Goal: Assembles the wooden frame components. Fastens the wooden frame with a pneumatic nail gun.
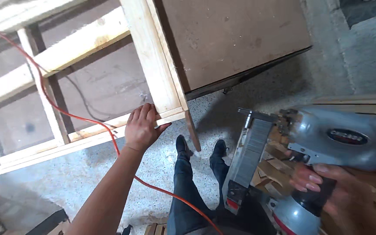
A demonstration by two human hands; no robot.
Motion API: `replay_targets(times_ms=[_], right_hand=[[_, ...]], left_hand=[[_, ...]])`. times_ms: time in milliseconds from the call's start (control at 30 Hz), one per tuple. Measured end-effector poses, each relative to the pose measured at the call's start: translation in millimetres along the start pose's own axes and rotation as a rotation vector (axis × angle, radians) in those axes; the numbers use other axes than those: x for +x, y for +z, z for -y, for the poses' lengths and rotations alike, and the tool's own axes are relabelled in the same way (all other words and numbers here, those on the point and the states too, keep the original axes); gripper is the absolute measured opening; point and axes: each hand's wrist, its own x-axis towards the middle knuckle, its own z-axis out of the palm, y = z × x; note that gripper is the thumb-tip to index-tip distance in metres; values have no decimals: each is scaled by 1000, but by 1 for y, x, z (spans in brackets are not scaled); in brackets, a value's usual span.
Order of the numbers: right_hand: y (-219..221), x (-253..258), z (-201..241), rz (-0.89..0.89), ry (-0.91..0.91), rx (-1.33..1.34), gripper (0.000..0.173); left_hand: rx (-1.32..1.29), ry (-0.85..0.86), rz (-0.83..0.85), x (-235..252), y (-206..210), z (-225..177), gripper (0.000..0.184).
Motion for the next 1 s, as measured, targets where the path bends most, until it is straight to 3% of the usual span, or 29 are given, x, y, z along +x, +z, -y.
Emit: replay_targets(times_ms=[233,333,400,500,633,833,900,1000], right_hand=[[28,-64,-61,-30,-302,5,41],[68,-83,-117,-141,-472,27,38],[103,-92,-167,-251,-604,73,33],[146,-95,-238,-315,-689,172,37],[196,-84,-307,-426,-670,224,35],[224,-30,-376,-381,-734,314,35],[232,-1,-389,-412,-776,228,18],[225,49,-409,-498,-841,-45,15]], left_hand=[[-32,-18,43,4,-1,1,81],[-194,-18,245,9,-14,11,82],[-287,99,356,4,-22,37,75],[-218,285,321,-39,-32,107,57],[-104,315,315,-87,-32,180,61],[-114,247,240,-101,-16,177,61],[-83,245,234,-102,-16,176,59],[-57,240,223,-103,-17,173,58]])
